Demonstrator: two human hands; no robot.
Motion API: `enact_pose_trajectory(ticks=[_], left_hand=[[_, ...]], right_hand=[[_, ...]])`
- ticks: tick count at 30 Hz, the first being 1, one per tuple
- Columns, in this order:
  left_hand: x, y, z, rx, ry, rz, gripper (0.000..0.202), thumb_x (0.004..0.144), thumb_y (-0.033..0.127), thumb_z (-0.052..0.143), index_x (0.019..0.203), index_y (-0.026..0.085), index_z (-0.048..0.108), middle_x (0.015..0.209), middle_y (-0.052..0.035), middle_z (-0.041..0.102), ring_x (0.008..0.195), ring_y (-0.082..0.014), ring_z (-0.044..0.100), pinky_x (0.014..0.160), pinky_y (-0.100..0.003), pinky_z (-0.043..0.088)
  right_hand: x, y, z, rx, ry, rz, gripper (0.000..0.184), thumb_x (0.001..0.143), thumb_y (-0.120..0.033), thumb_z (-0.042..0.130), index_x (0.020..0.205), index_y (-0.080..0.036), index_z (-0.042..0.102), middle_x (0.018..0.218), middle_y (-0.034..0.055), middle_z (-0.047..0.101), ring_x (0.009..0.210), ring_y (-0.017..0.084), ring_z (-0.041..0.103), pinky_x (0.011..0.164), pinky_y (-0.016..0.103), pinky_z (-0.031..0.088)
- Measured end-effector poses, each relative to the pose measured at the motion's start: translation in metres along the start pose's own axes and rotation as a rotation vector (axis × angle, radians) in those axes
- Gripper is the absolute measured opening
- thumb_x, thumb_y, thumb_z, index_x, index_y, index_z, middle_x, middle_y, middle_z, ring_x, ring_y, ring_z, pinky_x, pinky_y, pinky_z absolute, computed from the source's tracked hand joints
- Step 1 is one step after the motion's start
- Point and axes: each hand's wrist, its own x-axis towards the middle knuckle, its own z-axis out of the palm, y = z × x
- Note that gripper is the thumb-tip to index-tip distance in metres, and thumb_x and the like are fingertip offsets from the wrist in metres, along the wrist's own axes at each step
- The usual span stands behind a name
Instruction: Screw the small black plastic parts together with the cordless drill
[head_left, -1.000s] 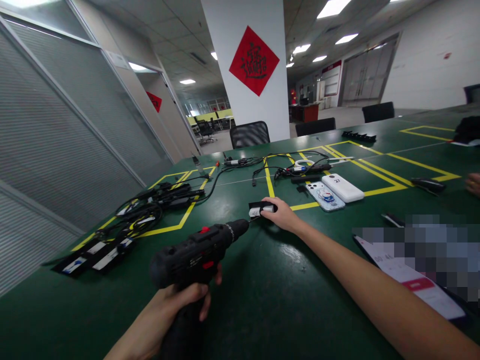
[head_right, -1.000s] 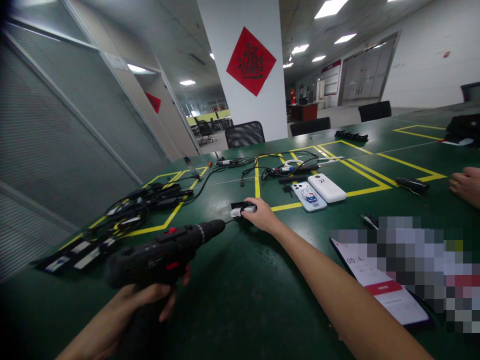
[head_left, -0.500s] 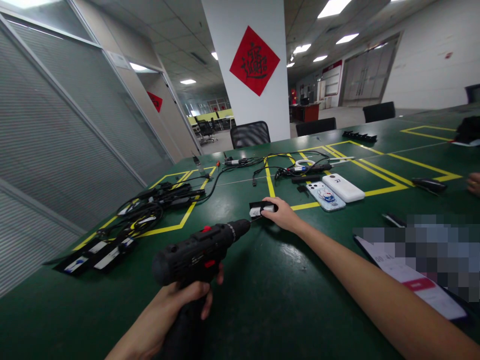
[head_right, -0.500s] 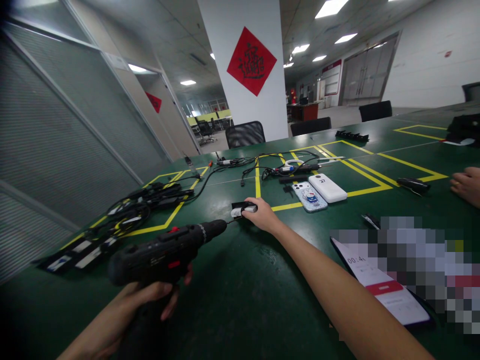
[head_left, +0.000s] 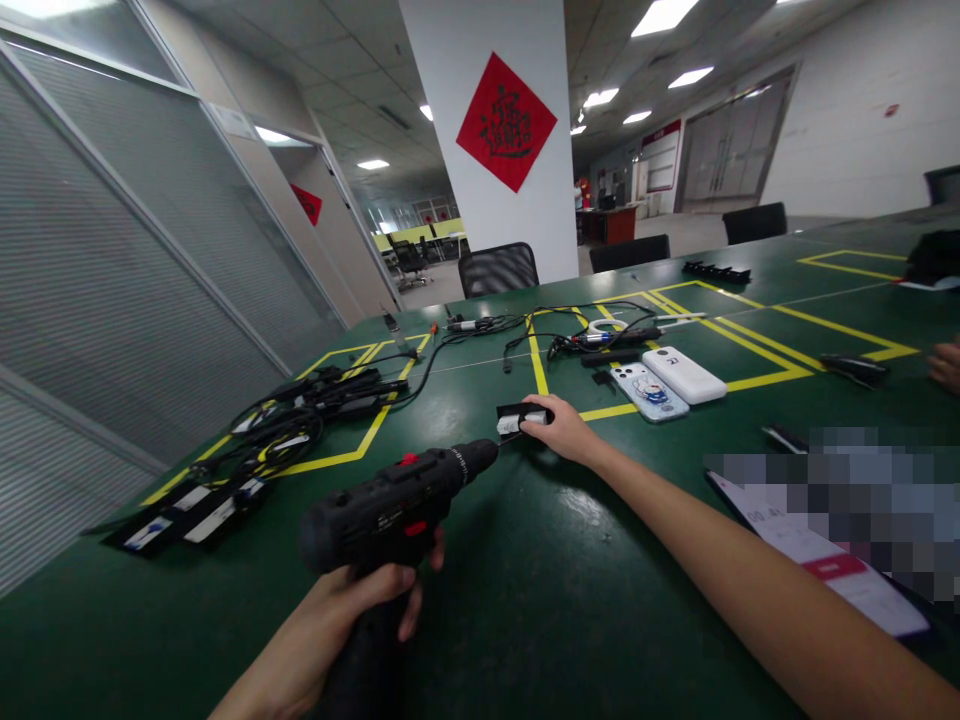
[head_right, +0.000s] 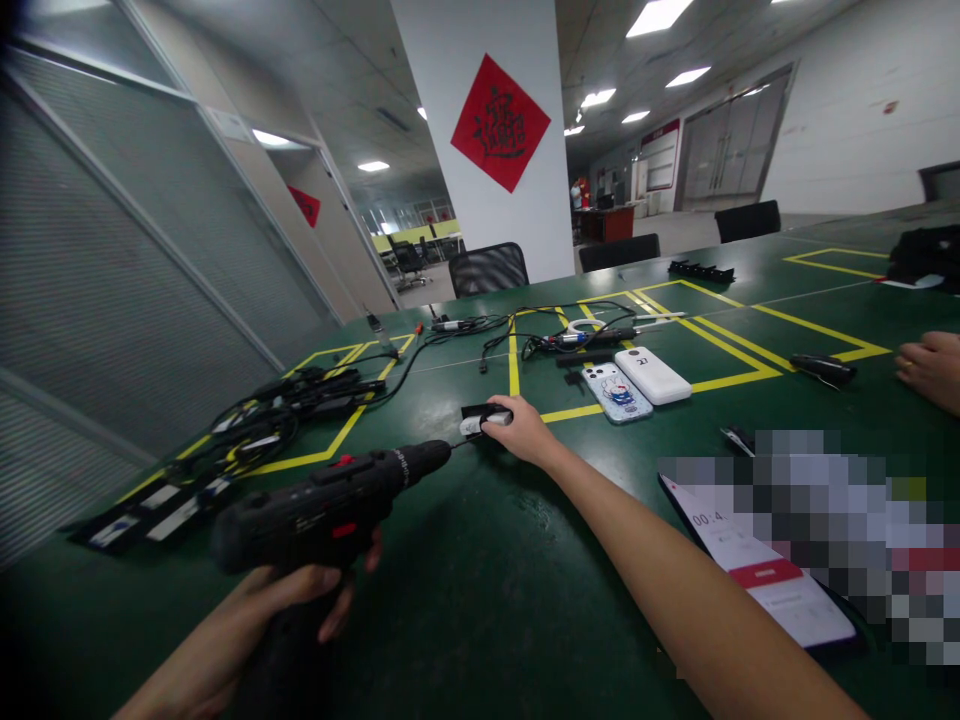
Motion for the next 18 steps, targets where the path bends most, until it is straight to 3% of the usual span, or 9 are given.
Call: enact_pose_trajectory(ticks=[6, 18], left_hand=[[0.0011, -0.0006, -0.0006, 0.012, 0.003, -0.007, 0.037, 0.073, 0.036, 0.056, 0.096, 0.008, 0.064, 0.055, -0.0055, 0.057, 0.050, -0.0159, 0.048, 0.050, -0.026, 0.039], [0.0014, -0.0009, -0.0006, -0.029, 0.021, -0.019, 0.040, 0.070, 0.035, 0.059, 0.101, 0.009, 0.060, 0.078, -0.0103, 0.065, 0.050, -0.0137, 0.048, 0.050, -0.027, 0.040]], right_hand=[[-0.0002, -0.0014, -0.0016, 0.006, -0.011, 0.006, 0.037, 0.071, -0.029, 0.062, 0.107, -0.022, 0.061, 0.101, 0.0029, 0.059, 0.092, 0.018, 0.057, 0.087, 0.030, 0.041], [-0.0010, -0.0017, -0.0021, 0.020, -0.018, 0.023, 0.039, 0.072, -0.031, 0.062, 0.109, -0.022, 0.060, 0.104, 0.0039, 0.059, 0.095, 0.019, 0.056, 0.087, 0.032, 0.041]])
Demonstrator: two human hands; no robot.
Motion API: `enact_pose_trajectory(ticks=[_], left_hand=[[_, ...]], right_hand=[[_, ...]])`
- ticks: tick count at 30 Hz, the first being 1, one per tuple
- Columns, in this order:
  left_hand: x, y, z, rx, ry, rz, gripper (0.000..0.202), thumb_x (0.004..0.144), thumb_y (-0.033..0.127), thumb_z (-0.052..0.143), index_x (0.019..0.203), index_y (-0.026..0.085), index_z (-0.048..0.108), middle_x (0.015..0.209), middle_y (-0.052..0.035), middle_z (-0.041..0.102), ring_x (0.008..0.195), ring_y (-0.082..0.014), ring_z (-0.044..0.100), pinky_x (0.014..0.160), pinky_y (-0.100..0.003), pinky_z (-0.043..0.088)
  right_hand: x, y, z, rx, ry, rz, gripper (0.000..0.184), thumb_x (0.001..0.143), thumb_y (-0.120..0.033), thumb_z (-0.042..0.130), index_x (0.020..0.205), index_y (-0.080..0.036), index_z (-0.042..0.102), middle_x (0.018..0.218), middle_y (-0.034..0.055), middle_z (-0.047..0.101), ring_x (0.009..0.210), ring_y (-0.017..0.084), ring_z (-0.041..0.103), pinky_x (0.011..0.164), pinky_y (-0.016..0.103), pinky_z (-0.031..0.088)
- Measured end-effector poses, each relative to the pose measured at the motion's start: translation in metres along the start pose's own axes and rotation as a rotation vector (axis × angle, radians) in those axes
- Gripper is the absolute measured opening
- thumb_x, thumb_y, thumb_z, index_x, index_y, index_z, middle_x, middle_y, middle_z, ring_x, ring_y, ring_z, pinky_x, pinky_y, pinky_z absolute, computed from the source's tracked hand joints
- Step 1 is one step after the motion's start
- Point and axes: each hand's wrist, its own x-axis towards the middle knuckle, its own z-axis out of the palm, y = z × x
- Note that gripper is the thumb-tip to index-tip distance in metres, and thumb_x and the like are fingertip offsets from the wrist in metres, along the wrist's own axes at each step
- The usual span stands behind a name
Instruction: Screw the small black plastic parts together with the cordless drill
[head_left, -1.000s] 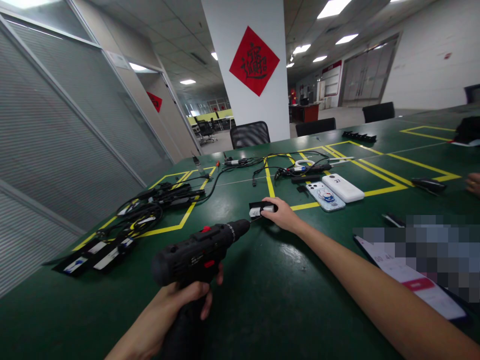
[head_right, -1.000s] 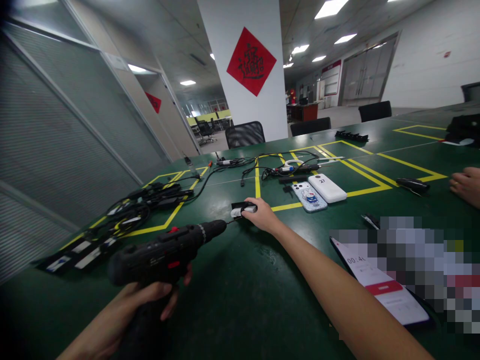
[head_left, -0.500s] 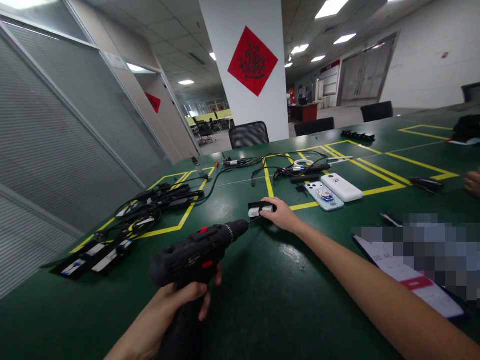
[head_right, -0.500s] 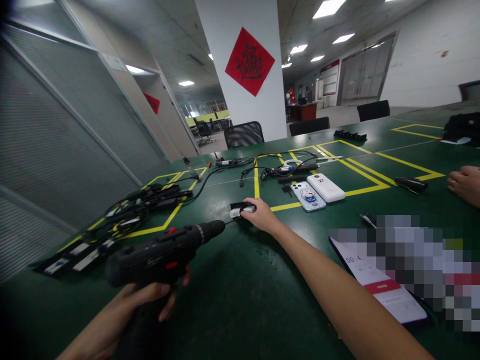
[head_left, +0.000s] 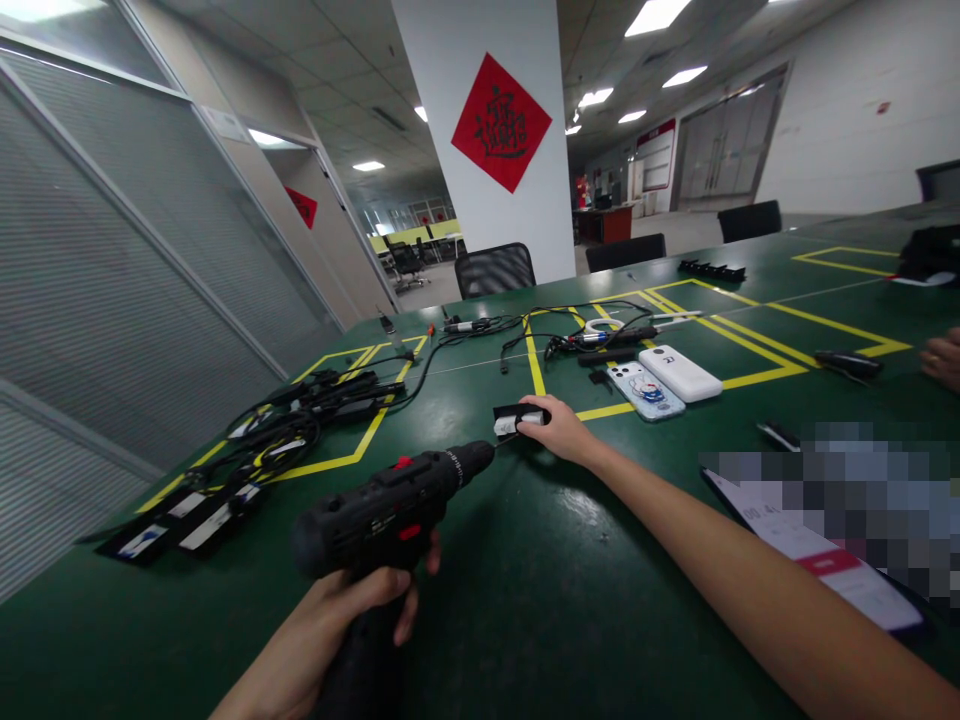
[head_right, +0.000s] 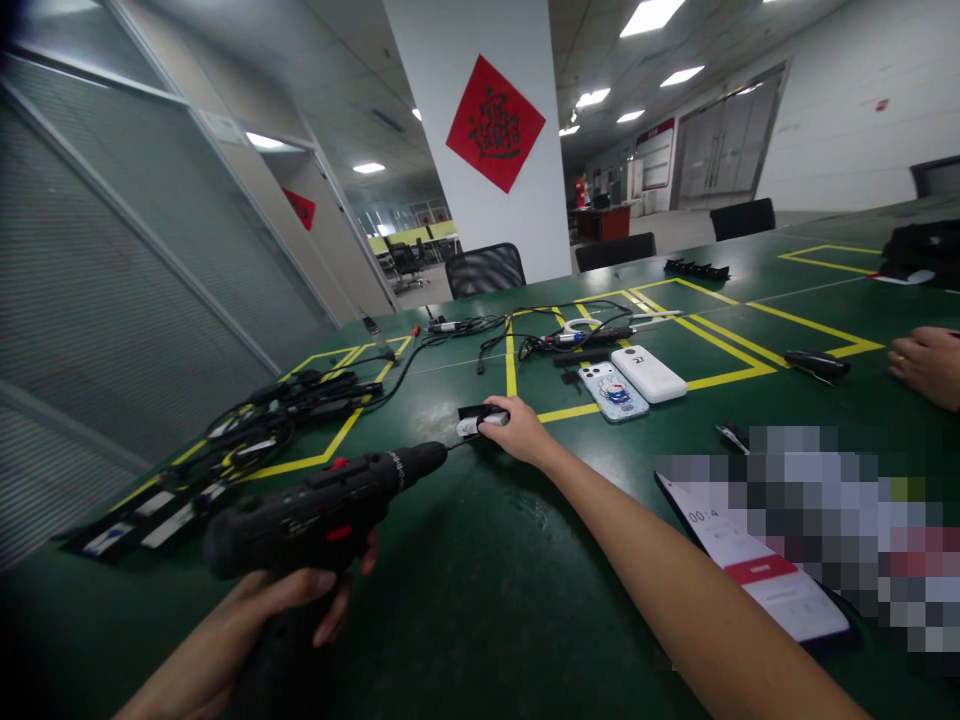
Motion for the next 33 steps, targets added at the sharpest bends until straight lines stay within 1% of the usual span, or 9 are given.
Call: enact_pose_trajectory(ticks=[2, 7, 10, 14, 19, 22, 26, 31, 33], left_hand=[[0.0003, -0.0004, -0.0008, 0.005, -0.003, 0.002, 0.041, 0.071, 0.036, 0.059, 0.102, 0.010, 0.060, 0.082, -0.0109, 0.066, 0.051, -0.0138, 0.048, 0.050, -0.027, 0.040], [0.0003, 0.0000, -0.0014, 0.039, -0.014, 0.005, 0.037, 0.074, 0.035, 0.057, 0.100, 0.009, 0.061, 0.065, -0.0066, 0.061, 0.051, -0.0154, 0.049, 0.051, -0.027, 0.040], [0.0003, 0.0003, 0.0002, 0.053, -0.012, 0.027, 0.036, 0.072, 0.035, 0.058, 0.098, 0.010, 0.062, 0.067, -0.0061, 0.061, 0.051, -0.0147, 0.048, 0.051, -0.026, 0.040], [0.0003, -0.0002, 0.0024, 0.054, -0.002, 0.030, 0.039, 0.072, 0.038, 0.058, 0.098, 0.009, 0.063, 0.061, -0.0057, 0.058, 0.049, -0.0148, 0.047, 0.049, -0.026, 0.040], [-0.0004, 0.0004, 0.0047, 0.043, 0.031, 0.051, 0.041, 0.070, 0.037, 0.060, 0.100, 0.010, 0.063, 0.070, -0.0076, 0.062, 0.048, -0.0134, 0.047, 0.048, -0.026, 0.039], [-0.0010, 0.0017, 0.0053, 0.052, 0.024, 0.053, 0.040, 0.070, 0.037, 0.060, 0.100, 0.010, 0.063, 0.069, -0.0073, 0.062, 0.048, -0.0137, 0.047, 0.049, -0.026, 0.039], [-0.0022, 0.0033, 0.0050, 0.053, 0.011, 0.050, 0.036, 0.072, 0.035, 0.060, 0.098, 0.011, 0.063, 0.080, -0.0089, 0.064, 0.049, -0.0129, 0.048, 0.050, -0.026, 0.040], [-0.0037, 0.0040, 0.0045, 0.058, 0.018, 0.047, 0.033, 0.073, 0.036, 0.060, 0.092, 0.010, 0.064, 0.056, -0.0046, 0.058, 0.049, -0.0156, 0.049, 0.050, -0.026, 0.040], [-0.0039, 0.0043, 0.0048, 0.053, 0.017, 0.053, 0.033, 0.073, 0.036, 0.060, 0.092, 0.010, 0.064, 0.055, -0.0044, 0.058, 0.049, -0.0158, 0.049, 0.049, -0.027, 0.039]], right_hand=[[-0.0001, 0.0000, 0.0003, -0.003, 0.001, 0.001, 0.040, 0.072, -0.031, 0.062, 0.110, -0.022, 0.060, 0.104, 0.0038, 0.058, 0.095, 0.019, 0.056, 0.087, 0.032, 0.041], [0.0005, 0.0003, 0.0016, -0.004, -0.005, -0.010, 0.040, 0.072, -0.030, 0.062, 0.111, -0.022, 0.059, 0.105, 0.0037, 0.058, 0.094, 0.018, 0.056, 0.088, 0.031, 0.041], [0.0011, -0.0007, 0.0011, -0.010, -0.012, -0.003, 0.040, 0.072, -0.029, 0.061, 0.112, -0.021, 0.059, 0.106, 0.0043, 0.058, 0.095, 0.018, 0.056, 0.088, 0.031, 0.040], [0.0014, -0.0027, -0.0015, -0.008, -0.040, -0.001, 0.037, 0.073, -0.027, 0.060, 0.110, -0.022, 0.060, 0.105, 0.0034, 0.058, 0.094, 0.018, 0.056, 0.087, 0.030, 0.040], [0.0022, -0.0016, -0.0021, -0.014, -0.048, -0.009, 0.033, 0.073, -0.026, 0.059, 0.106, -0.023, 0.061, 0.101, 0.0024, 0.059, 0.091, 0.017, 0.056, 0.085, 0.030, 0.041], [0.0029, 0.0004, -0.0010, -0.005, -0.037, -0.009, 0.034, 0.072, -0.026, 0.060, 0.107, -0.023, 0.061, 0.101, 0.0026, 0.059, 0.091, 0.018, 0.056, 0.085, 0.029, 0.041], [0.0028, 0.0015, -0.0009, 0.007, -0.029, -0.008, 0.035, 0.072, -0.026, 0.060, 0.107, -0.023, 0.061, 0.102, 0.0024, 0.059, 0.091, 0.018, 0.056, 0.085, 0.030, 0.041], [0.0011, 0.0005, -0.0019, 0.020, -0.030, 0.004, 0.035, 0.071, -0.027, 0.060, 0.106, -0.023, 0.061, 0.101, 0.0025, 0.058, 0.092, 0.018, 0.056, 0.084, 0.030, 0.042], [0.0010, 0.0004, -0.0014, 0.025, -0.025, 0.007, 0.036, 0.071, -0.027, 0.060, 0.107, -0.022, 0.061, 0.101, 0.0026, 0.059, 0.092, 0.018, 0.056, 0.085, 0.030, 0.042]])
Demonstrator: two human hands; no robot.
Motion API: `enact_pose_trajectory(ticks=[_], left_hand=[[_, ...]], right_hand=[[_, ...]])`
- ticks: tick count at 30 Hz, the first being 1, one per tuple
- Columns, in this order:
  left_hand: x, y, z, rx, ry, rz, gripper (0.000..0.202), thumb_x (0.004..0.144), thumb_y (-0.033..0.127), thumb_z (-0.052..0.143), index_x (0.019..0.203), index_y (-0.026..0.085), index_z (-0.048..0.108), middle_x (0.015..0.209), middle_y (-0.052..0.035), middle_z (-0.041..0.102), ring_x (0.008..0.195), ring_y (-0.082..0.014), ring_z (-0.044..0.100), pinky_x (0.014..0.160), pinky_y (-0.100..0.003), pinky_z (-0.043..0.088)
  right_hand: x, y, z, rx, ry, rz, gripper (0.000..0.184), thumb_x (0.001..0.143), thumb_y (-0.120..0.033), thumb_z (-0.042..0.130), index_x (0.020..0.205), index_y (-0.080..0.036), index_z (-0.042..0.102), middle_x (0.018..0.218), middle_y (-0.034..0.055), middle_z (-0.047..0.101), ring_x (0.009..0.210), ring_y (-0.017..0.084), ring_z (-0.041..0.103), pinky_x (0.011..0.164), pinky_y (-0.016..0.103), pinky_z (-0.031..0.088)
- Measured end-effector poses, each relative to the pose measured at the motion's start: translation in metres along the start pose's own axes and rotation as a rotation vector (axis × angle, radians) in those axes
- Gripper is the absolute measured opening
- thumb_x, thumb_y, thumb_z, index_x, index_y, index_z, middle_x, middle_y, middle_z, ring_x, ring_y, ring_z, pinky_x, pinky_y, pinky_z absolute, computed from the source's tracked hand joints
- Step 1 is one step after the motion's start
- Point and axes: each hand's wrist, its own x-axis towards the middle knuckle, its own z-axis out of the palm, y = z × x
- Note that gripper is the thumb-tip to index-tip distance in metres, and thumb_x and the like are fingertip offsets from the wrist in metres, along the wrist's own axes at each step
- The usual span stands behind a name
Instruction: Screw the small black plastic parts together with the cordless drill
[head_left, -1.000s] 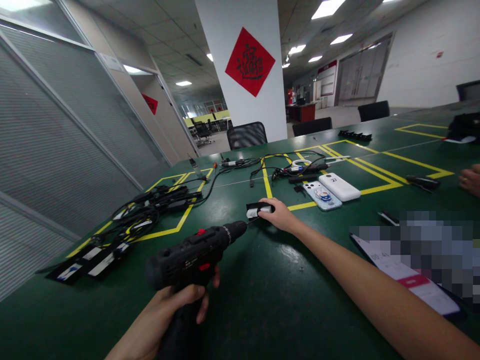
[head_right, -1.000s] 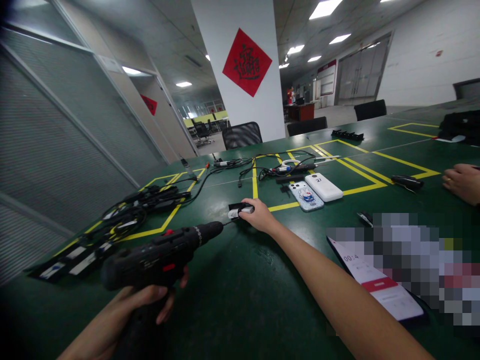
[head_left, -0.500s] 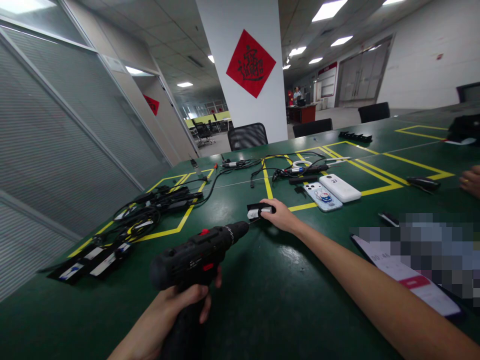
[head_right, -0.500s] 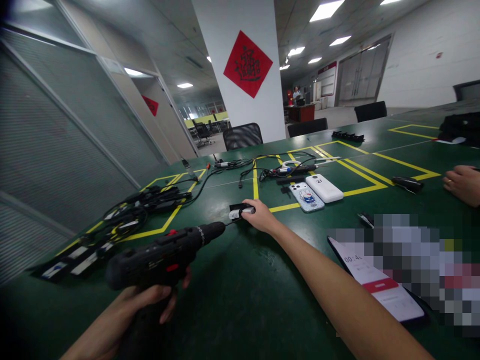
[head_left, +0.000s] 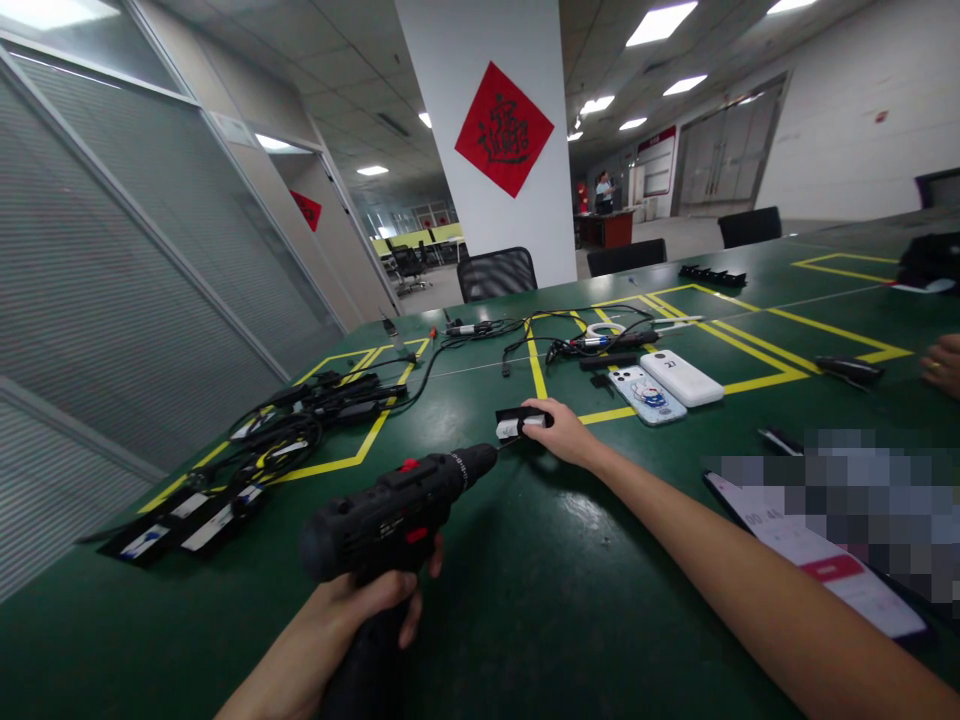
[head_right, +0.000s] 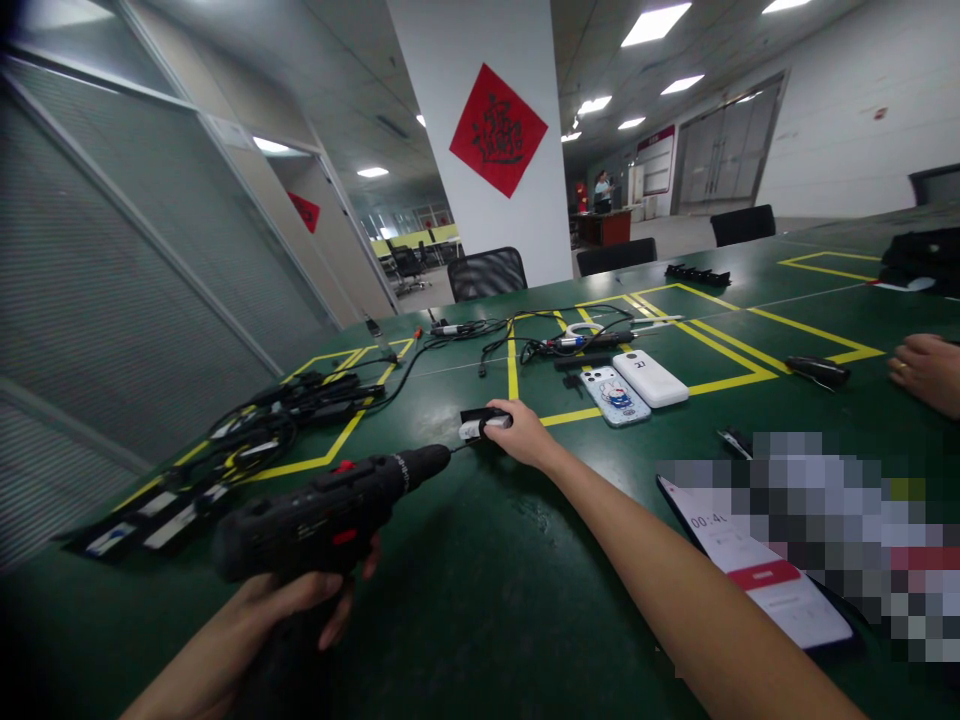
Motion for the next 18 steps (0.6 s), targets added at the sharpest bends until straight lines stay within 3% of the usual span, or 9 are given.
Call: enact_pose_trajectory(ticks=[6, 10, 18], left_hand=[[0.0002, 0.0009, 0.0005, 0.012, -0.018, 0.002, 0.029, 0.073, 0.035, 0.059, 0.087, 0.010, 0.064, 0.064, -0.0065, 0.061, 0.050, -0.0152, 0.050, 0.050, -0.027, 0.040], [0.0006, -0.0006, -0.0006, -0.015, -0.006, -0.017, 0.031, 0.073, 0.034, 0.061, 0.093, 0.011, 0.063, 0.062, -0.0051, 0.061, 0.049, -0.0154, 0.051, 0.050, -0.027, 0.039], [0.0023, -0.0048, -0.0043, -0.062, 0.016, -0.035, 0.037, 0.071, 0.035, 0.063, 0.096, 0.009, 0.062, 0.077, -0.0084, 0.063, 0.050, -0.0143, 0.051, 0.051, -0.027, 0.040]], right_hand=[[0.0010, 0.0019, 0.0020, 0.000, 0.017, -0.016, 0.036, 0.071, -0.026, 0.060, 0.107, -0.022, 0.061, 0.101, 0.0023, 0.059, 0.092, 0.018, 0.056, 0.085, 0.030, 0.041], [0.0012, 0.0019, 0.0017, -0.004, 0.014, -0.020, 0.036, 0.071, -0.026, 0.060, 0.107, -0.022, 0.061, 0.101, 0.0021, 0.059, 0.091, 0.018, 0.056, 0.085, 0.030, 0.042], [0.0004, 0.0011, 0.0008, 0.005, 0.006, -0.005, 0.036, 0.071, -0.026, 0.060, 0.107, -0.022, 0.061, 0.102, 0.0025, 0.059, 0.093, 0.018, 0.056, 0.086, 0.030, 0.041]])
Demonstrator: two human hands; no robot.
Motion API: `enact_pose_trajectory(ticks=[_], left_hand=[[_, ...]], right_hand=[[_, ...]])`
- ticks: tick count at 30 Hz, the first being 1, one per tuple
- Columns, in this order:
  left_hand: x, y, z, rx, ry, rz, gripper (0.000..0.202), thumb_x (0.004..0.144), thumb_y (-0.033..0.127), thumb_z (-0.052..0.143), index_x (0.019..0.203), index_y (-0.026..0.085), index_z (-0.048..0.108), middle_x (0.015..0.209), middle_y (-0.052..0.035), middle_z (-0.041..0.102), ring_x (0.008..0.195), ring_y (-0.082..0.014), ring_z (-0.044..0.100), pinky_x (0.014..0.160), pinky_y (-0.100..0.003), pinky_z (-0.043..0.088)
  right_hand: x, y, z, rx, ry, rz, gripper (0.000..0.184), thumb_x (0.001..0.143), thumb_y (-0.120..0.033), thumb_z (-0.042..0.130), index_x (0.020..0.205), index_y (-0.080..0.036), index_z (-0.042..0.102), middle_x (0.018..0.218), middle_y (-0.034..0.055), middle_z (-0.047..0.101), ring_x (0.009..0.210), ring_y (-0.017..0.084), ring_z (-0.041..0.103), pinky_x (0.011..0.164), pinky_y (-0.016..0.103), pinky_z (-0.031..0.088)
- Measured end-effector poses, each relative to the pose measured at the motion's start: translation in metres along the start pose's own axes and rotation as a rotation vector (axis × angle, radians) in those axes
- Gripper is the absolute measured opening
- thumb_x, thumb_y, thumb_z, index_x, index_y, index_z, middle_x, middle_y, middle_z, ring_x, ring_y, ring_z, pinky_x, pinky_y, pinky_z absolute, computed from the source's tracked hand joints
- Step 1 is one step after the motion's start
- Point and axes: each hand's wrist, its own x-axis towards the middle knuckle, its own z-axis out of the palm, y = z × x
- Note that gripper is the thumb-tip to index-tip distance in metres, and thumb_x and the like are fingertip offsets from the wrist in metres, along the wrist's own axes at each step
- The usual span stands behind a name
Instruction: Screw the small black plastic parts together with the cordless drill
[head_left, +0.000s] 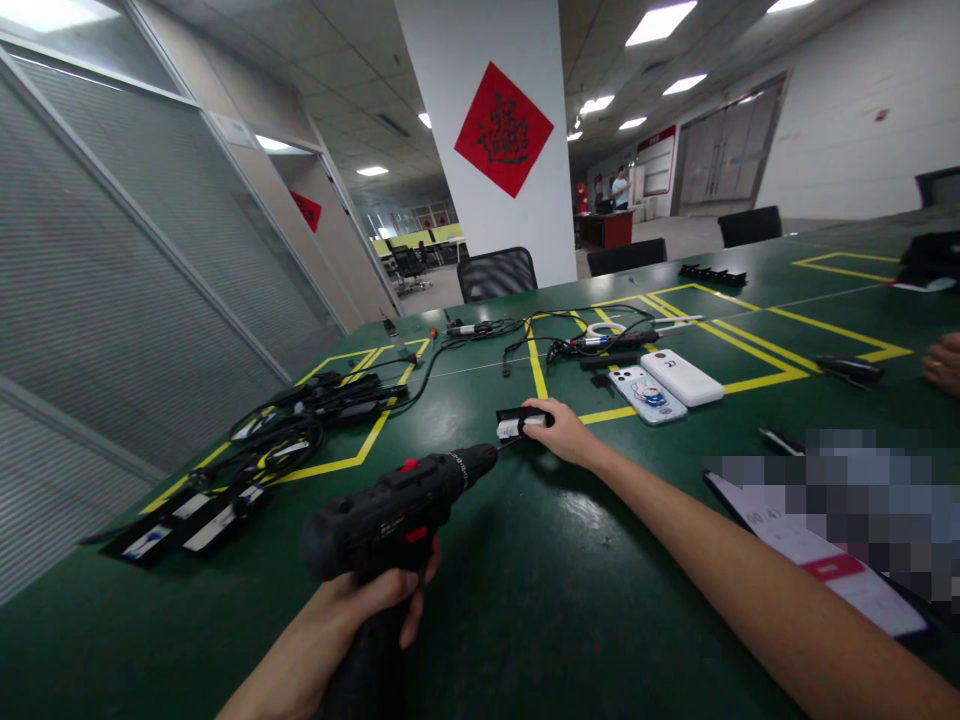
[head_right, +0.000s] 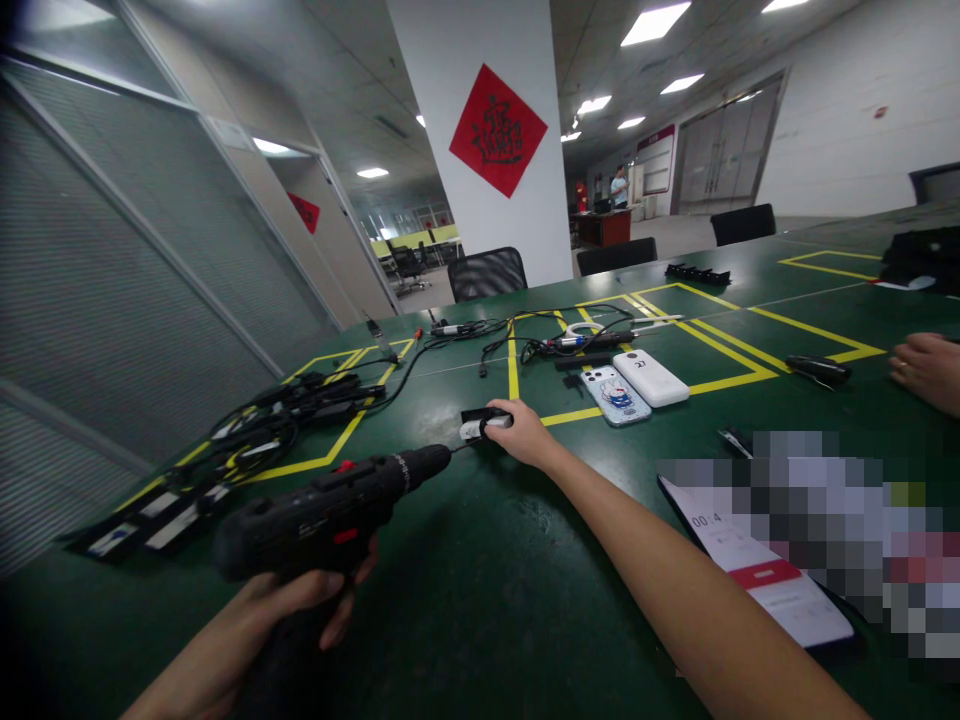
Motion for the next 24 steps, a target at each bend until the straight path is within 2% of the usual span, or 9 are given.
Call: enact_pose_trajectory(ticks=[10, 17, 24], left_hand=[[-0.0004, 0.0011, 0.0038, -0.039, 0.026, -0.031, 0.037, 0.069, 0.033, 0.064, 0.098, 0.011, 0.061, 0.081, -0.0079, 0.063, 0.050, -0.0132, 0.051, 0.049, -0.026, 0.041], [0.0014, -0.0020, 0.0016, -0.023, 0.041, -0.031, 0.040, 0.067, 0.036, 0.064, 0.097, 0.010, 0.062, 0.076, -0.0083, 0.063, 0.049, -0.0141, 0.051, 0.049, -0.027, 0.040], [0.0011, 0.0008, 0.0030, -0.023, 0.010, -0.028, 0.040, 0.067, 0.036, 0.064, 0.097, 0.009, 0.062, 0.077, -0.0086, 0.063, 0.050, -0.0151, 0.050, 0.051, -0.029, 0.040]], right_hand=[[0.0000, -0.0020, -0.0006, -0.003, 0.004, 0.009, 0.036, 0.070, -0.026, 0.060, 0.106, -0.023, 0.062, 0.100, 0.0018, 0.059, 0.091, 0.018, 0.056, 0.084, 0.030, 0.041], [0.0005, -0.0006, 0.0005, -0.007, 0.014, -0.020, 0.034, 0.070, -0.024, 0.060, 0.105, -0.023, 0.063, 0.099, 0.0016, 0.060, 0.090, 0.018, 0.057, 0.084, 0.030, 0.042], [0.0005, -0.0001, 0.0010, -0.008, 0.015, 0.002, 0.035, 0.070, -0.026, 0.061, 0.105, -0.024, 0.062, 0.100, 0.0013, 0.059, 0.092, 0.018, 0.057, 0.085, 0.030, 0.042]])
